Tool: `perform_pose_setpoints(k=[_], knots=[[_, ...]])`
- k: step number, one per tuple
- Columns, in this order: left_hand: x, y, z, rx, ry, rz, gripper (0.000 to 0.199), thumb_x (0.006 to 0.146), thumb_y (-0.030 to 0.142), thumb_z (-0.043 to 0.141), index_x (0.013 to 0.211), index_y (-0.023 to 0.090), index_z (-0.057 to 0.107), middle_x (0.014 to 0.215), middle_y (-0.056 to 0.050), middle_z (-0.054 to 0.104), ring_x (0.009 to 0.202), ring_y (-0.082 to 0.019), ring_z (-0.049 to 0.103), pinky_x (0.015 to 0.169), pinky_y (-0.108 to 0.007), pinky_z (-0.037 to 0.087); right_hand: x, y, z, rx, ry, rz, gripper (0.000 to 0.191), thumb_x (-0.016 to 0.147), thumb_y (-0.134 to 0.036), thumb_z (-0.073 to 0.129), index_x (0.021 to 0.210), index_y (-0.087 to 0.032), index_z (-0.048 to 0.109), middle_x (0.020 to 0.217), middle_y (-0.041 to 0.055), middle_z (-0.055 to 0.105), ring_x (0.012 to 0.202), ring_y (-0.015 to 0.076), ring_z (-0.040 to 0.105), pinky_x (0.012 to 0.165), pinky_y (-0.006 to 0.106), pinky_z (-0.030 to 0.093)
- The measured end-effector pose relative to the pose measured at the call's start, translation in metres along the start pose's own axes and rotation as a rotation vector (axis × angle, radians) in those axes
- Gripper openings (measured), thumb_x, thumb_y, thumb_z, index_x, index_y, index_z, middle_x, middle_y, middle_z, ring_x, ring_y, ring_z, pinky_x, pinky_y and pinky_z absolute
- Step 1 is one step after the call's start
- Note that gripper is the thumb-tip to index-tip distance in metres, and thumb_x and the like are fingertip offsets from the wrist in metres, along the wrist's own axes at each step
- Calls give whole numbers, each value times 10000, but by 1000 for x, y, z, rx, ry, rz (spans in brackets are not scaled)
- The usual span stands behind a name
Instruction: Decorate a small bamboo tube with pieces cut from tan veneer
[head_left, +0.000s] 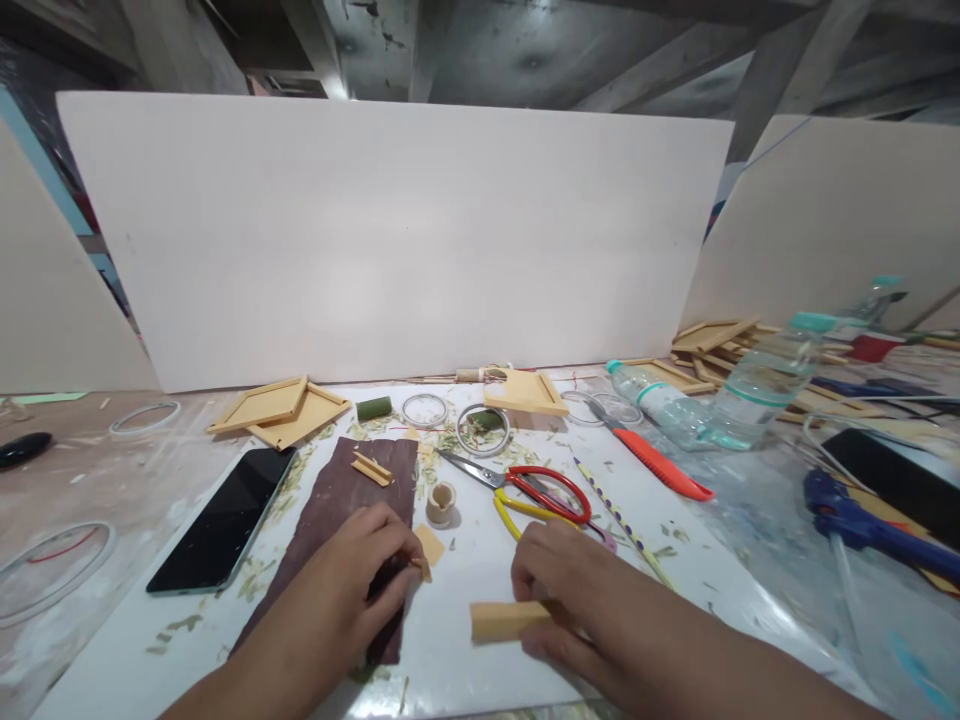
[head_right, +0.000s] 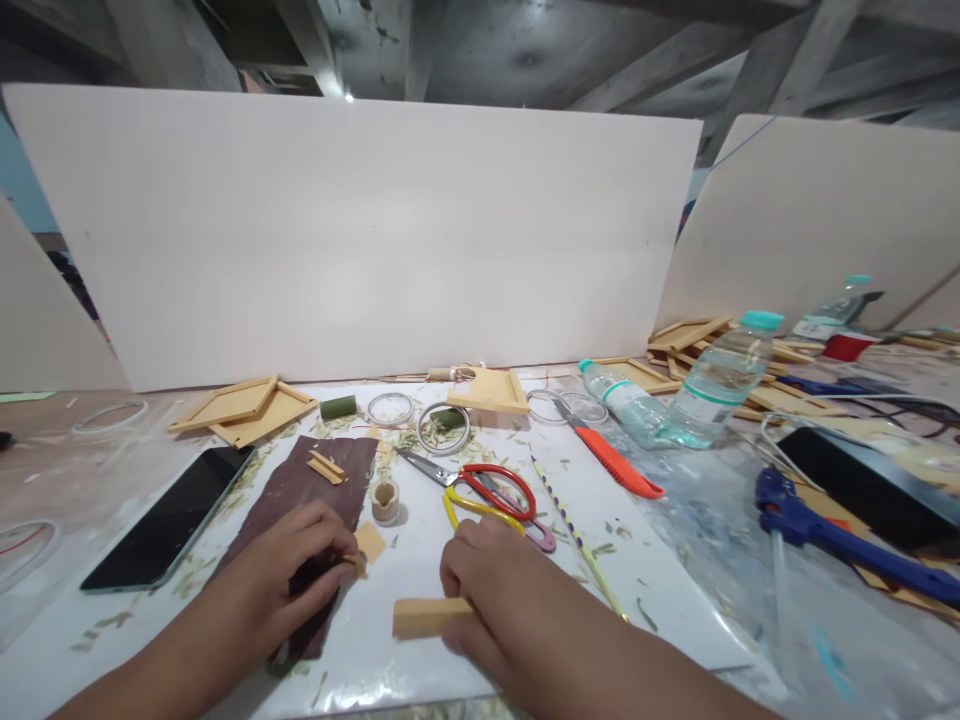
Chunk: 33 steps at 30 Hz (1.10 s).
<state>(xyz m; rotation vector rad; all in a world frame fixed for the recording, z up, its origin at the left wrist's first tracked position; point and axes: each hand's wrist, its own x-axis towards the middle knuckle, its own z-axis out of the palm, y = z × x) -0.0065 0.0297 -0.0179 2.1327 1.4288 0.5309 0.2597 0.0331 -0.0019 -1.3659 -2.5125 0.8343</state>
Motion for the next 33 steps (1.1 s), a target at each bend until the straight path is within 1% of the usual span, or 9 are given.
perform_pose_setpoints(k=[3, 7, 10, 14, 17, 19, 22, 27, 33], knots=[[-2, 6, -3, -11, -20, -5, 188, 1017, 209, 487, 968, 234, 666, 1031, -31, 632, 974, -208, 638, 880, -316, 485, -4, 10, -12, 26, 136, 30, 28, 951, -255, 571, 973, -237, 571, 971, 41, 676, 879, 232, 627, 756, 317, 465], [-4, 12, -5, -32, -26, 7, 240, 1050, 256, 420, 980, 230, 648, 1047, -43, 625, 958, -210, 645, 878, -324, 487, 2, 49, -40, -69, 356, 175, 288, 1001, -410, 478, 1242, -253, 473, 870, 20, 692, 719, 225, 648, 644, 309, 474], [-3, 14, -6, -35, -7, -3, 221, 1044, 242, 430, 985, 228, 643, 1036, -42, 626, 919, -204, 650, 839, -314, 487, 13, 85, -58, -268, 526, 222, 165, 936, -298, 471, 1051, -197, 531, 1037, 138, 673, 924, 309, 660, 789, 400, 485], [-1, 12, -7, -27, 5, -30, 219, 1039, 254, 447, 963, 233, 651, 1004, -33, 626, 852, -191, 645, 763, -290, 480, 14, 122, -61, -331, 473, 229, 88, 873, -243, 490, 895, -203, 565, 958, 165, 689, 878, 340, 659, 743, 430, 494], [-1, 10, -7, -32, 5, -35, 215, 1037, 248, 450, 946, 237, 644, 1004, -26, 633, 884, -192, 652, 794, -284, 480, -1, 133, -55, -312, 390, 221, 223, 821, -309, 628, 1015, -202, 646, 1071, 159, 732, 963, 351, 687, 812, 438, 527], [-1, 9, -6, -39, 6, -32, 213, 1038, 249, 444, 952, 241, 638, 1012, -24, 636, 911, -195, 656, 820, -284, 482, -10, 127, -52, -288, 362, 228, 472, 790, -419, 712, 1208, -210, 641, 1270, 170, 698, 1131, 387, 657, 921, 467, 517], [-1, 10, -5, -41, 3, -35, 213, 1038, 257, 437, 947, 240, 629, 1009, -28, 636, 898, -197, 655, 809, -285, 487, -11, 98, -52, -224, 361, 248, 443, 901, -509, 596, 1241, -227, 635, 1299, 144, 681, 1166, 362, 637, 961, 465, 493], [-1, 8, -2, -39, 25, -55, 168, 1007, 260, 485, 920, 238, 627, 954, -21, 626, 830, -193, 641, 743, -282, 478, 25, 42, -45, -261, 185, 217, 249, 840, -359, 695, 1039, -209, 684, 1058, 106, 712, 976, 310, 650, 796, 381, 473], [-4, 5, 2, -90, 137, -85, 157, 961, 313, 525, 840, 256, 607, 849, -2, 627, 727, -190, 581, 613, -248, 425, 52, 38, -29, -225, 179, 265, 147, 812, -287, 662, 725, -223, 563, 712, 31, 642, 608, 200, 551, 522, 290, 300]])
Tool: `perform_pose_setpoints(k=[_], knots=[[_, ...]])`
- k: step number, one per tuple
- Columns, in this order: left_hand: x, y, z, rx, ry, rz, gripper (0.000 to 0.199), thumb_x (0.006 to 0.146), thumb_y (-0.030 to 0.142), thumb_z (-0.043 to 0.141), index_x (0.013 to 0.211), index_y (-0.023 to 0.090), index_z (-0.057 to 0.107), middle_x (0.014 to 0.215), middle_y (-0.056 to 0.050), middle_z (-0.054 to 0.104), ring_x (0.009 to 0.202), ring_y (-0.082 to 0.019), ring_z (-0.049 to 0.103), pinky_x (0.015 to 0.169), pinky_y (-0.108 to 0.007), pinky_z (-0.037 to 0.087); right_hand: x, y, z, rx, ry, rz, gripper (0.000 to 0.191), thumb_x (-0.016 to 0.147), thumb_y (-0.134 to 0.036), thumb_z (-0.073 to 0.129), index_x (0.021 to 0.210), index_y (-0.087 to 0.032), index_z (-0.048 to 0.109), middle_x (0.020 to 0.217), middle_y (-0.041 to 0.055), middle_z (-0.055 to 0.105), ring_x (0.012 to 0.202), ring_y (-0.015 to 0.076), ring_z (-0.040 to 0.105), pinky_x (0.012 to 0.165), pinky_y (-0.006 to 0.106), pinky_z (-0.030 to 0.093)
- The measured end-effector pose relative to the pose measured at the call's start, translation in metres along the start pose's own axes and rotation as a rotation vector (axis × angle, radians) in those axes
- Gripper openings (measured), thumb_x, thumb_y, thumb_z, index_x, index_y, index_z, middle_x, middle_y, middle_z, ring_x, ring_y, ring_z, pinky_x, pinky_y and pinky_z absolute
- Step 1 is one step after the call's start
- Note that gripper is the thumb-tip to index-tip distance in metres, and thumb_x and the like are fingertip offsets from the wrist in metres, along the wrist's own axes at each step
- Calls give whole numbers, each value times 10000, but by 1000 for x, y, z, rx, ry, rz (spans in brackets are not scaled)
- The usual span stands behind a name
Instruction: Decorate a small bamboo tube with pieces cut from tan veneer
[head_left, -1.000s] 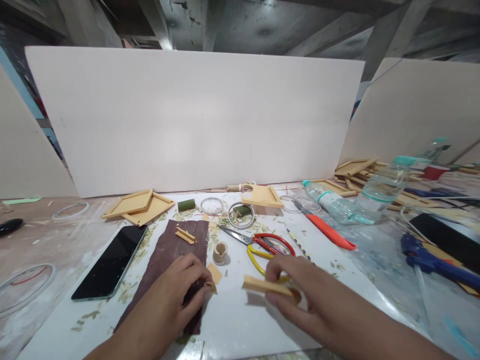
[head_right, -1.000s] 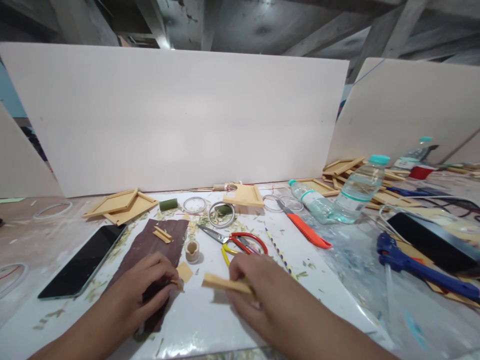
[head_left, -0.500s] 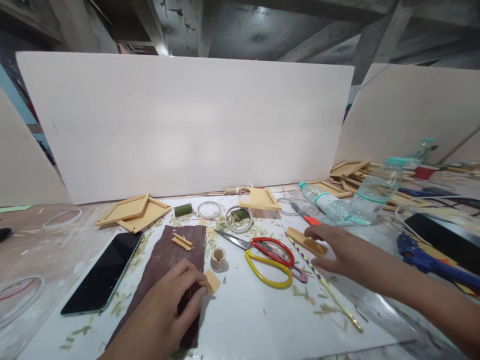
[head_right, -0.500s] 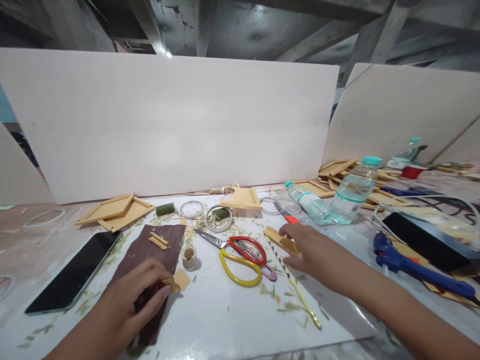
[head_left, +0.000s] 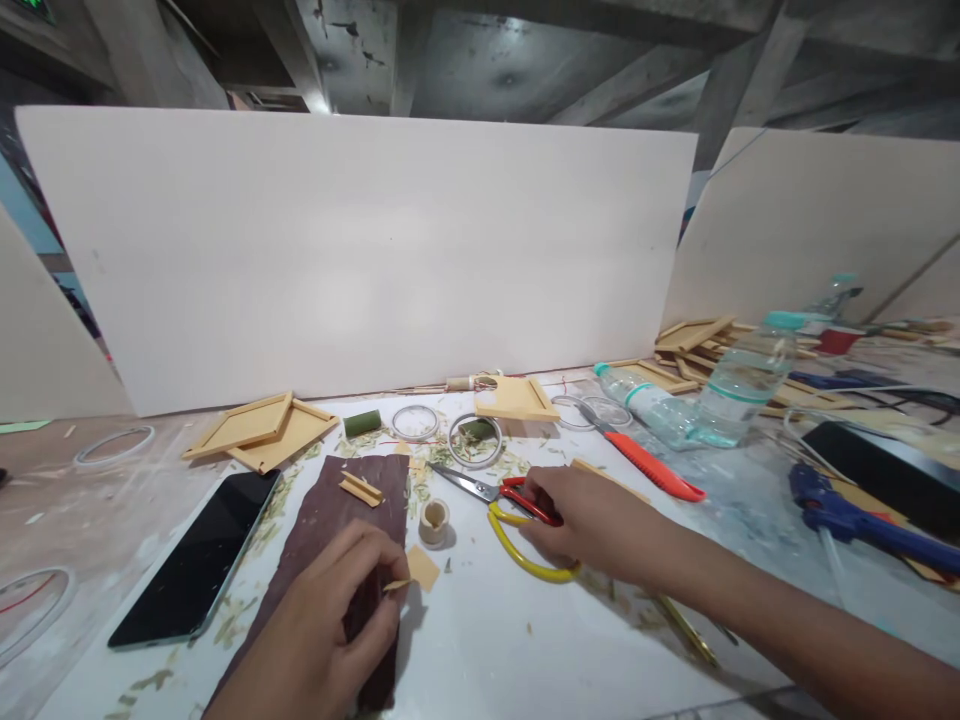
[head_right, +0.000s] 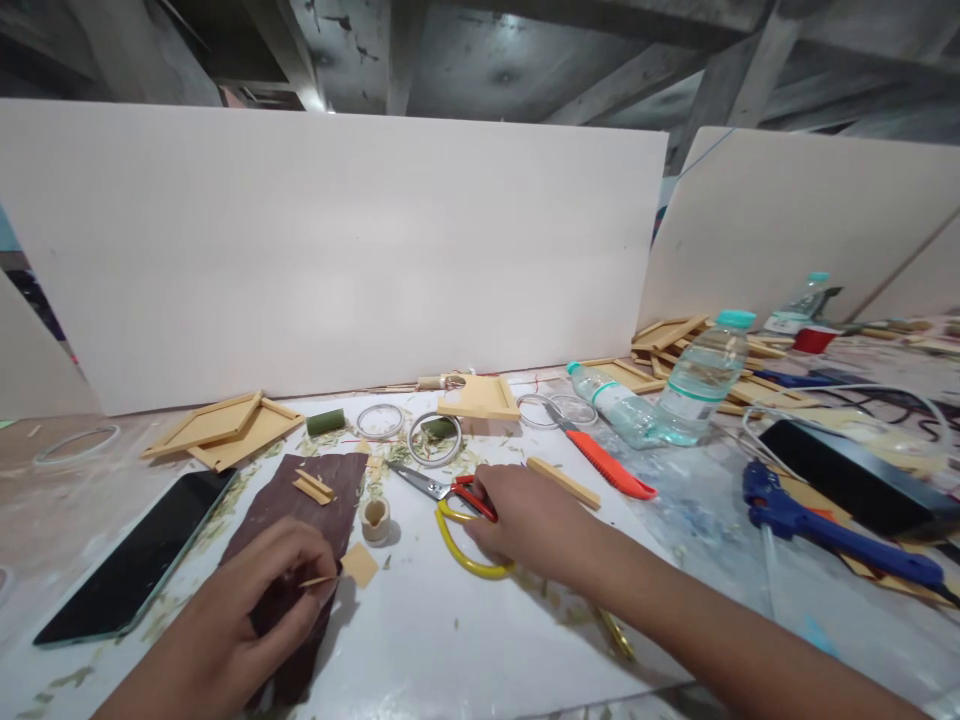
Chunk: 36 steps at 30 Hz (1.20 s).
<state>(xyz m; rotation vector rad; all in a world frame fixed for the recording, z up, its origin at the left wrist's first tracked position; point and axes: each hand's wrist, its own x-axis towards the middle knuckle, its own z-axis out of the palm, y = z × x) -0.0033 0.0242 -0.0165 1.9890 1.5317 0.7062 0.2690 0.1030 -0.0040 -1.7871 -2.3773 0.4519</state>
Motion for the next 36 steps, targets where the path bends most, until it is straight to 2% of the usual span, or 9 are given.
perform_pose_setpoints(k=[5, 10, 12, 15, 19, 26, 31, 34, 36], knots=[[-2, -2, 3, -162, -61, -114, 128, 921, 342, 579, 855, 244, 627, 807, -2, 690, 717, -179, 604, 583, -220, 401, 1, 4, 3, 62, 34, 21, 199, 745, -255, 671, 686, -232, 482, 653, 8, 584, 640, 201, 520, 534, 291, 275], [-1, -7, 6, -331, -87, -224, 140, 861, 360, 670, 865, 224, 636, 789, -12, 702, 716, -187, 634, 617, -227, 440, -3, 5, -4, 176, 49, 24, 191, 867, -380, 605, 786, -230, 518, 683, -25, 573, 608, 158, 491, 525, 277, 313], [-1, -6, 7, -367, -102, -258, 170, 868, 390, 668, 865, 224, 629, 736, -2, 692, 688, -177, 619, 600, -219, 430, -7, 3, -7, 335, 45, 14, 185, 922, -393, 556, 845, -227, 526, 698, -39, 553, 596, 137, 471, 524, 263, 329], [2, -3, 8, -440, -126, -305, 262, 897, 478, 639, 864, 221, 595, 639, 5, 685, 599, -151, 580, 543, -201, 406, -12, -2, -10, 823, -53, -48, 185, 917, -376, 619, 944, -215, 532, 752, -45, 573, 622, 116, 494, 573, 241, 395], [4, -3, 11, -482, -159, -357, 397, 900, 623, 597, 927, 230, 543, 629, 26, 678, 432, -90, 460, 410, -171, 288, -18, -11, -10, 1143, -125, -127, 426, 860, -530, 746, 1026, -190, 549, 731, -57, 559, 618, 101, 482, 581, 218, 407], [5, -3, 11, -472, -105, -369, 498, 855, 711, 603, 933, 220, 584, 604, 68, 588, 368, -77, 514, 356, -145, 278, -22, -12, 10, 1271, -282, -289, 703, 840, -862, 478, 903, -168, 566, 542, -63, 503, 457, 79, 391, 482, 214, 324], [5, 0, 9, -512, -61, -396, 520, 840, 725, 615, 930, 213, 613, 584, 77, 575, 314, -46, 471, 326, -120, 242, -29, -7, 23, 1368, -441, -305, 662, 907, -802, 461, 913, -156, 608, 445, -72, 483, 341, 70, 358, 360, 171, 287], [6, -4, 9, -543, -56, -396, 530, 841, 735, 609, 905, 209, 610, 577, 74, 594, 281, -21, 401, 303, -109, 246, -30, -8, 21, 1335, -538, -288, 565, 883, -673, 631, 708, -136, 610, 488, 0, 580, 345, 63, 438, 360, 159, 352], [6, -6, 9, -615, -64, -398, 518, 828, 719, 646, 914, 210, 602, 580, 63, 623, 285, -41, 463, 298, -108, 283, -29, -9, 21, 1337, -550, -286, 512, 831, -592, 728, 648, -133, 598, 493, 14, 596, 377, 67, 491, 397, 156, 400]])
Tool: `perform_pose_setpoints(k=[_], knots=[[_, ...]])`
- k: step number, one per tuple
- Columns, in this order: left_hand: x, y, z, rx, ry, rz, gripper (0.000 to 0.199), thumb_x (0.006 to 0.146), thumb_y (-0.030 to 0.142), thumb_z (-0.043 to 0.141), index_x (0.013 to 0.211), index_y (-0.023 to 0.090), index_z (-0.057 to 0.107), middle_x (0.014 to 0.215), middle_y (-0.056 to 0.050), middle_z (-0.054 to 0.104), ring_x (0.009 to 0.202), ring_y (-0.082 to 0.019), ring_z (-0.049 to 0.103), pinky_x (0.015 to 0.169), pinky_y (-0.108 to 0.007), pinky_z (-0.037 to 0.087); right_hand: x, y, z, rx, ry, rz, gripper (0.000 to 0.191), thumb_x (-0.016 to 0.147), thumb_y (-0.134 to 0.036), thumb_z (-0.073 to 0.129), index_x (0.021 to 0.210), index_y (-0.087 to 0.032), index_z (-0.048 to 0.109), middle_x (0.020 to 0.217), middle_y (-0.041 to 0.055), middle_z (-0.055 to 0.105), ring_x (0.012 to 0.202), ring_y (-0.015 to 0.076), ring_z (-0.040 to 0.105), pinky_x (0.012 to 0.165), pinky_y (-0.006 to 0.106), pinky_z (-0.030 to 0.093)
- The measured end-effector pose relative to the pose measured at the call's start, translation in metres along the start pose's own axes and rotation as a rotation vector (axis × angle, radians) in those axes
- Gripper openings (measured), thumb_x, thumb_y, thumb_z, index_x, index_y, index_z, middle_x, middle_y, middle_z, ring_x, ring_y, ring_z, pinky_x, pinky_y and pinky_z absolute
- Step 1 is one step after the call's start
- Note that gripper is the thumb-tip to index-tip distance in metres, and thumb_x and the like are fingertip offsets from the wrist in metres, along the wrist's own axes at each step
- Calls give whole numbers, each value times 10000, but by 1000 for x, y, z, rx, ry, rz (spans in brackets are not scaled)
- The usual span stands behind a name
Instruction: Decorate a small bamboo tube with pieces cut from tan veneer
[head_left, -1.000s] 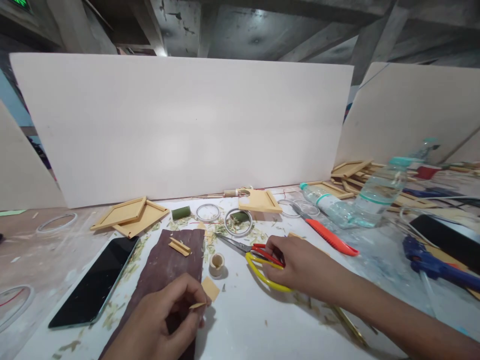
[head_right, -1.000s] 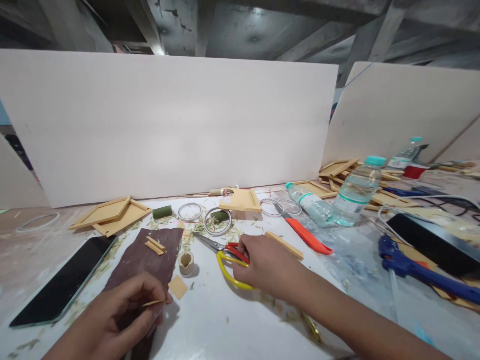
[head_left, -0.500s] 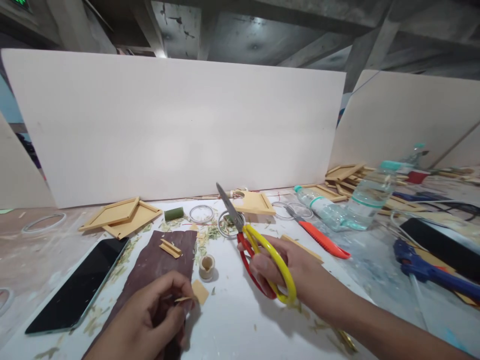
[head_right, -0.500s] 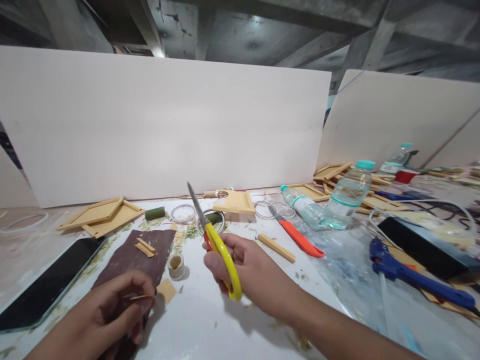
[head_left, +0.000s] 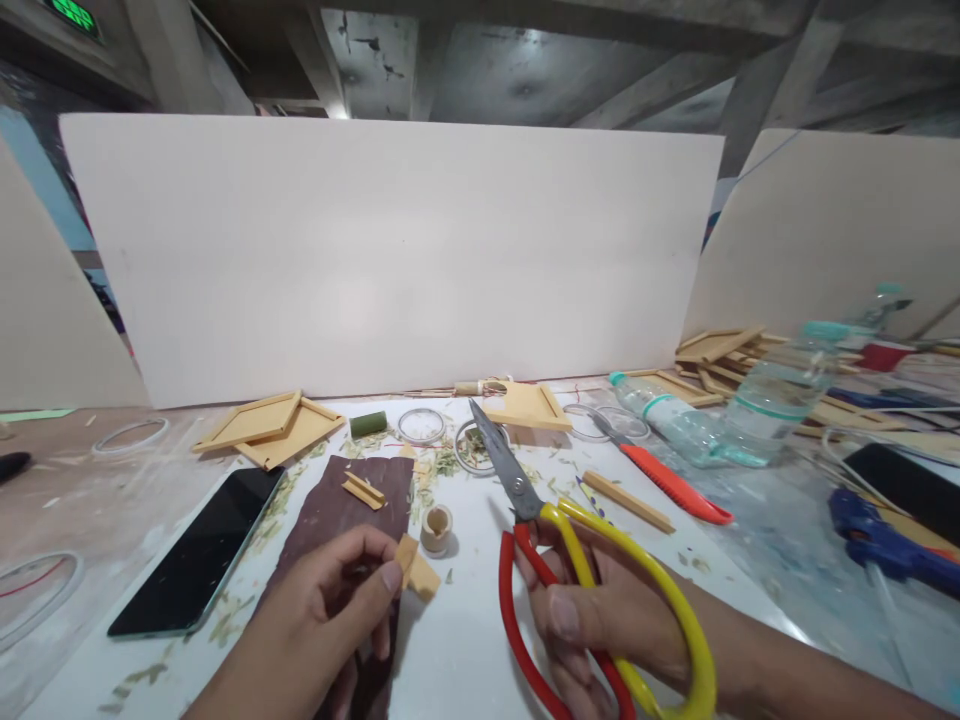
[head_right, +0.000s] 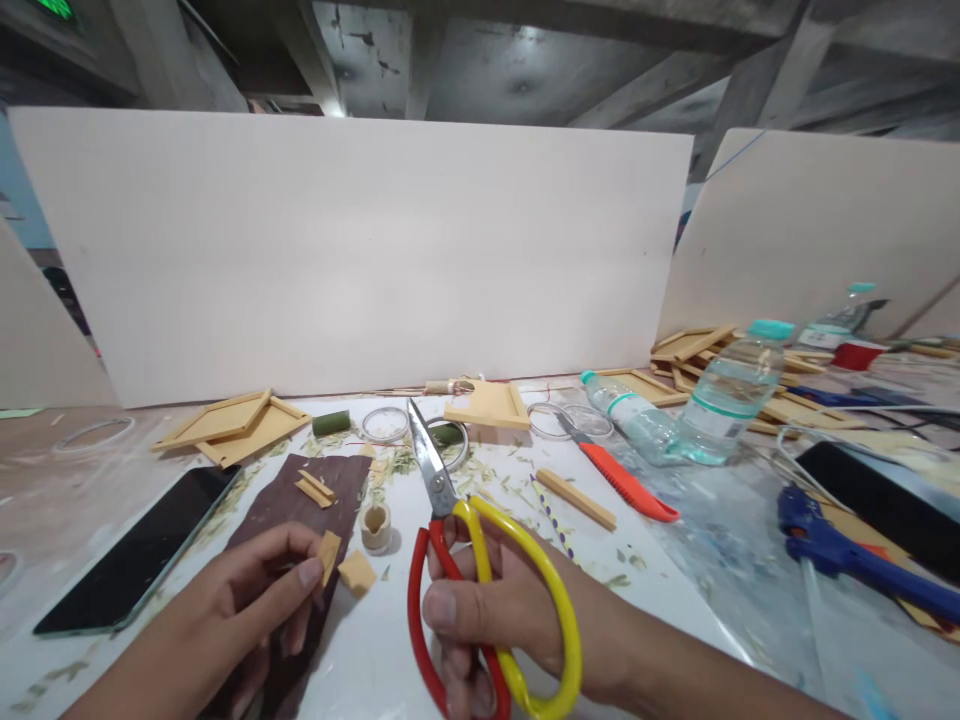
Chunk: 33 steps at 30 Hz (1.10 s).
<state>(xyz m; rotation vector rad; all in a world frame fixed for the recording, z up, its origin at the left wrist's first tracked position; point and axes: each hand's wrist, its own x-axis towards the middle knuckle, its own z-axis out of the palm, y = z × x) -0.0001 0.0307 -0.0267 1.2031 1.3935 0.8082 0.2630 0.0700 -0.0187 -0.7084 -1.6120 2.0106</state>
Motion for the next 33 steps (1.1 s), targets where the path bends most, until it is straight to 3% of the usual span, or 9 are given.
perform_pose_setpoints(k=[4, 7, 9, 11, 14, 18, 23, 30, 33], knots=[[2, -3, -3, -132, -76, -3, 470, 814, 647, 728, 910, 212, 579, 607, 32, 681, 363, -108, 612, 318, -128, 401, 4, 3, 5, 105, 43, 7, 509, 699, -593, 849, 830, -141, 655, 464, -75, 517, 359, 44, 416, 366, 128, 339], [1, -4, -4, -176, -85, -8, 454, 815, 611, 752, 945, 208, 589, 605, 23, 691, 375, -124, 634, 314, -136, 423, 3, 6, 12, 124, 59, 72, 626, 649, -699, 828, 830, -111, 711, 466, -65, 508, 346, 40, 376, 334, 140, 287], [0, -4, -4, -204, -63, -3, 461, 811, 609, 757, 980, 213, 591, 591, 37, 677, 370, -130, 639, 306, -136, 424, 1, 7, 14, 115, -5, 115, 703, 624, -740, 817, 833, -73, 743, 475, -53, 500, 377, 48, 392, 359, 156, 316], [-3, -3, -3, -217, -20, 6, 476, 800, 614, 764, 1004, 220, 592, 572, 54, 658, 354, -123, 624, 302, -135, 426, -1, 6, 13, 108, -84, 132, 694, 688, -710, 798, 913, -55, 759, 495, -58, 484, 414, 55, 407, 399, 166, 338], [-7, 4, -2, -212, 28, 16, 472, 799, 629, 755, 971, 216, 604, 551, 57, 637, 360, -117, 610, 301, -131, 422, -5, 3, 8, 32, -123, 108, 526, 859, -607, 707, 983, -96, 742, 547, -61, 491, 459, 64, 421, 452, 173, 352], [-12, 13, -1, -190, 36, -1, 478, 820, 673, 702, 876, 206, 617, 523, 63, 599, 310, -74, 520, 299, -119, 373, -10, -2, 8, -177, -42, 112, 457, 818, -581, 738, 972, -152, 710, 633, -35, 560, 541, 94, 480, 515, 195, 393], [-18, 17, -1, -224, 45, 11, 460, 820, 658, 699, 756, 218, 584, 473, 71, 532, 310, -56, 403, 304, -123, 329, -12, -6, 14, -360, 153, 174, 389, 750, -539, 725, 854, -168, 673, 603, -48, 495, 448, 84, 393, 394, 195, 296], [-20, 14, -5, -296, -10, 13, 488, 824, 616, 723, 643, 223, 498, 481, 91, 402, 342, -64, 320, 302, -150, 377, -9, -12, 13, -441, 0, 199, 275, 693, -413, 686, 783, -153, 689, 655, -3, 577, 591, 128, 490, 550, 232, 370], [-20, 12, -5, -318, -31, -17, 455, 815, 604, 743, 681, 225, 532, 485, 96, 388, 345, -66, 317, 289, -139, 356, -8, -12, 15, -424, 31, 250, 271, 689, -419, 683, 758, -157, 668, 639, -11, 552, 601, 126, 465, 555, 234, 341]])
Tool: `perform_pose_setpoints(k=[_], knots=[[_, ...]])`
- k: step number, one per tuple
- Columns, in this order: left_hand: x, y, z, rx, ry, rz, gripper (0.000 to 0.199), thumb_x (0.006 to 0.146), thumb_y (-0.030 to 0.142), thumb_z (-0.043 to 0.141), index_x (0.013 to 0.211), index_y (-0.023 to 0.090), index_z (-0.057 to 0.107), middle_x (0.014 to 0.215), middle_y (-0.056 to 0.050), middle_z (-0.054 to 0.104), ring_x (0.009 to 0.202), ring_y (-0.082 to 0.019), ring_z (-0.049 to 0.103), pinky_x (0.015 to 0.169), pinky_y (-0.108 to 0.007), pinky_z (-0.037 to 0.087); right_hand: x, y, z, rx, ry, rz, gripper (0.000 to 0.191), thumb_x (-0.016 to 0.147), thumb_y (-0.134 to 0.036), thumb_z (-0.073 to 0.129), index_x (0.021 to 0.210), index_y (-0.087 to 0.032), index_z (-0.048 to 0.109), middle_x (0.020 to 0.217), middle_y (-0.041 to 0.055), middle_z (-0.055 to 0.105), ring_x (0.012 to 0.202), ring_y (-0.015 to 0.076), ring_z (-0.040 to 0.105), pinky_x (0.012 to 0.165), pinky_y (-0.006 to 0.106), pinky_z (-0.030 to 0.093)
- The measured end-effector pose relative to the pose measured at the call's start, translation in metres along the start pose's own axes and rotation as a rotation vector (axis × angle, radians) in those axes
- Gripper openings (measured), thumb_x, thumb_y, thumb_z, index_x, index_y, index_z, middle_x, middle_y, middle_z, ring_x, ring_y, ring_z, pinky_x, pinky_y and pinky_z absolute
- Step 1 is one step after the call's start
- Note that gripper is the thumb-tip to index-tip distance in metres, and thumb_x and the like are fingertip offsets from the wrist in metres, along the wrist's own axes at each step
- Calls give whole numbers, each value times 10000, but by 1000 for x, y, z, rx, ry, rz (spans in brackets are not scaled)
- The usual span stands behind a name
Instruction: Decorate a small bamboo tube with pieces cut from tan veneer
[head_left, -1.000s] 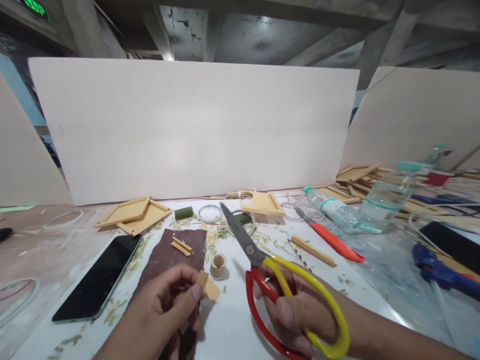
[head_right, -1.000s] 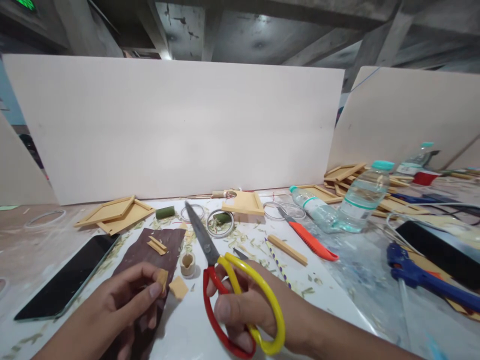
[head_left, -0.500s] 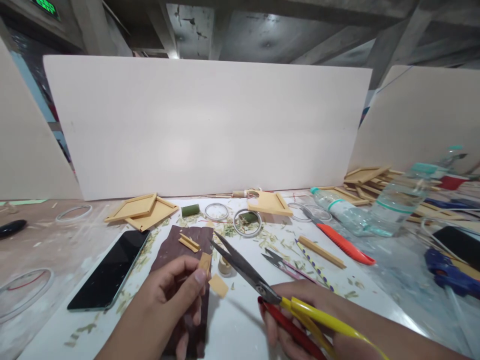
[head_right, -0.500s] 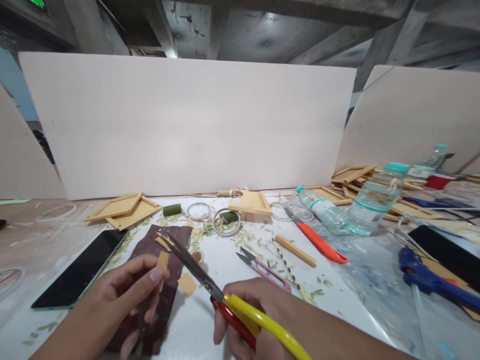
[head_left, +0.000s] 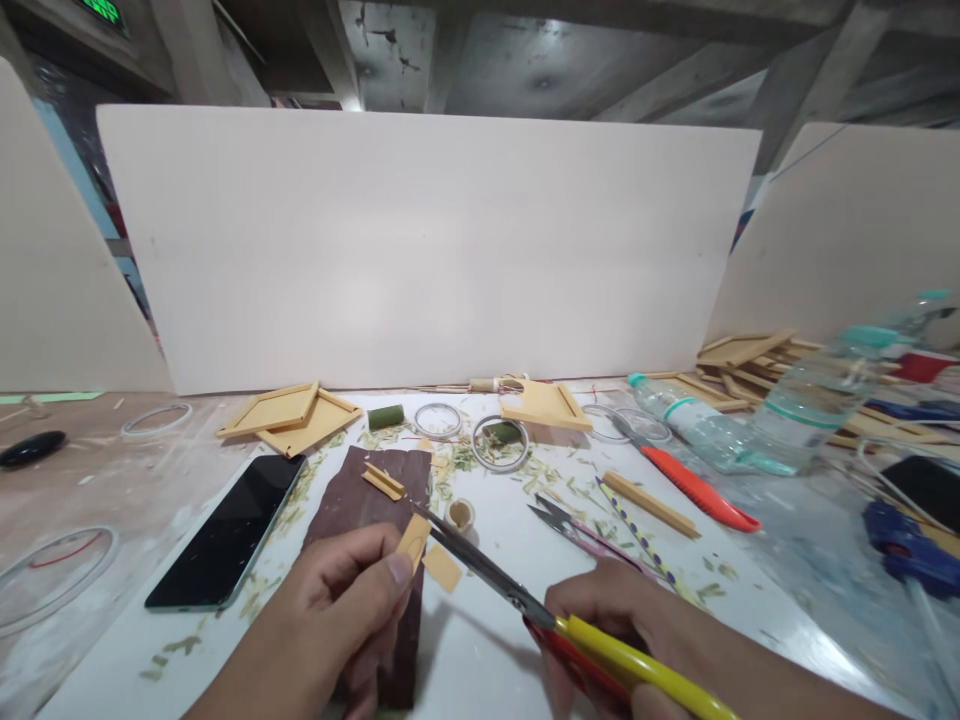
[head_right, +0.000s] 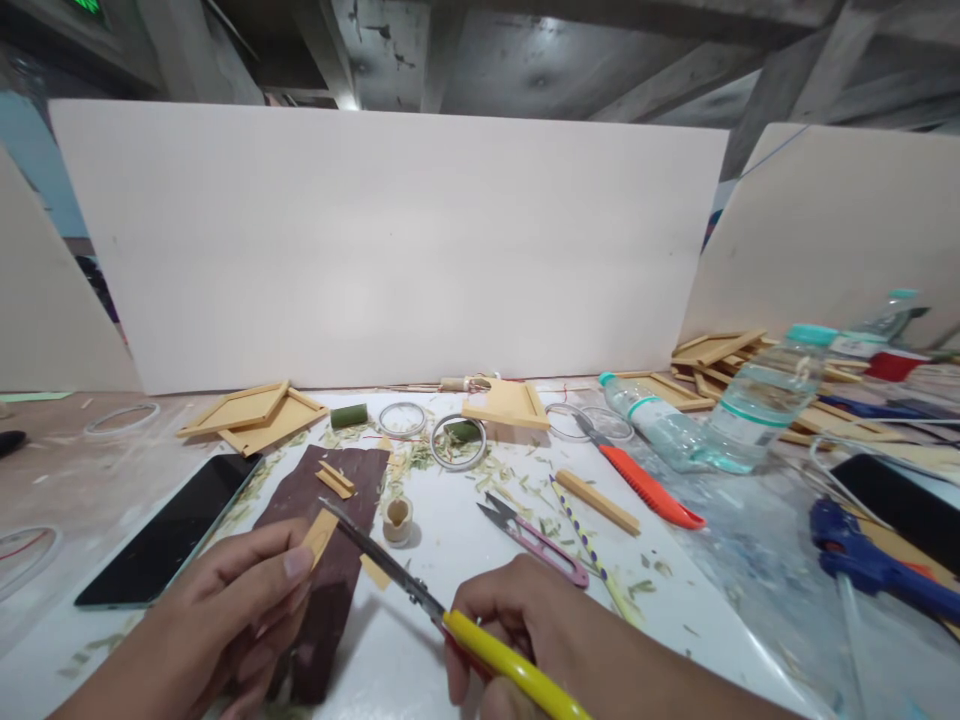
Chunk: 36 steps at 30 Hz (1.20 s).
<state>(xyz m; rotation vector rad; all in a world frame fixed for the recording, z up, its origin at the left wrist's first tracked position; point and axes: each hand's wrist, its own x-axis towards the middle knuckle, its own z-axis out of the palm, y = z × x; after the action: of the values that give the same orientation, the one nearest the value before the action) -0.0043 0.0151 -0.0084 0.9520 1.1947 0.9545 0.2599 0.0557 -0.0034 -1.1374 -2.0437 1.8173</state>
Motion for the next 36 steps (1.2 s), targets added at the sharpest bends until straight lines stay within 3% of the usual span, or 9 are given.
perform_pose_setpoints(k=[2, 4, 7, 9, 17, 23, 25, 31, 36], knots=[[0, -1, 0, -9, -8, -16, 452, 810, 593, 757, 682, 223, 531, 494, 96, 385, 351, -63, 315, 286, -130, 346, 0, 0, 1, -27, 11, 29, 322, 701, -470, 715, 746, -157, 654, 613, -23, 517, 582, 116, 434, 530, 227, 310], [0, -2, -1, -16, -12, -19, 466, 808, 585, 765, 662, 221, 513, 503, 95, 381, 354, -58, 309, 282, -123, 331, 1, 0, 2, -40, -19, 10, 504, 699, -651, 740, 745, -159, 638, 614, -26, 499, 572, 111, 408, 521, 224, 308], [0, -3, 0, -10, -11, -27, 483, 810, 591, 760, 646, 219, 498, 504, 95, 383, 346, -51, 291, 275, -124, 315, -1, 0, 3, -46, -32, -66, 838, 598, -994, 543, 729, -168, 609, 628, -19, 477, 576, 117, 375, 537, 234, 352], [0, -3, 0, -13, -6, -31, 489, 810, 588, 761, 637, 220, 490, 498, 96, 382, 340, -51, 287, 274, -128, 324, -2, 0, 4, -75, 7, -85, 907, 567, -1049, 440, 713, -169, 607, 642, -9, 481, 592, 125, 376, 553, 241, 375], [0, -1, 0, -52, 7, -35, 513, 802, 594, 761, 613, 226, 457, 484, 102, 357, 334, -51, 257, 271, -132, 316, -3, 5, 6, -135, 61, -83, 844, 680, -969, 495, 795, -155, 687, 624, -12, 516, 543, 119, 421, 528, 244, 355], [2, -4, 0, -32, 1, -36, 502, 816, 597, 744, 625, 227, 463, 487, 98, 367, 328, -49, 260, 267, -133, 307, -6, 7, 4, -91, 72, -73, 252, 757, -427, 721, 773, -178, 685, 754, 26, 654, 708, 179, 556, 628, 250, 434], [2, -5, 0, -24, 1, -34, 495, 816, 596, 746, 632, 226, 473, 494, 94, 372, 334, -50, 267, 263, -127, 288, -6, 8, 3, -82, 30, -58, 184, 760, -353, 721, 774, -177, 671, 768, 30, 664, 742, 190, 576, 622, 239, 430], [1, -3, 4, 9, -20, -64, 526, 764, 663, 755, 643, 216, 506, 444, 112, 347, 338, -25, 181, 282, -121, 301, 0, 8, 4, -48, -8, -60, 471, 759, -601, 753, 708, -184, 542, 689, 3, 564, 675, 147, 500, 547, 201, 374], [3, -2, 5, 13, -41, -66, 579, 746, 700, 752, 615, 218, 459, 439, 113, 344, 335, -22, 187, 285, -120, 325, 4, 8, 8, -5, -52, -73, 572, 712, -702, 756, 690, -187, 509, 626, -28, 504, 603, 107, 414, 527, 193, 344]])
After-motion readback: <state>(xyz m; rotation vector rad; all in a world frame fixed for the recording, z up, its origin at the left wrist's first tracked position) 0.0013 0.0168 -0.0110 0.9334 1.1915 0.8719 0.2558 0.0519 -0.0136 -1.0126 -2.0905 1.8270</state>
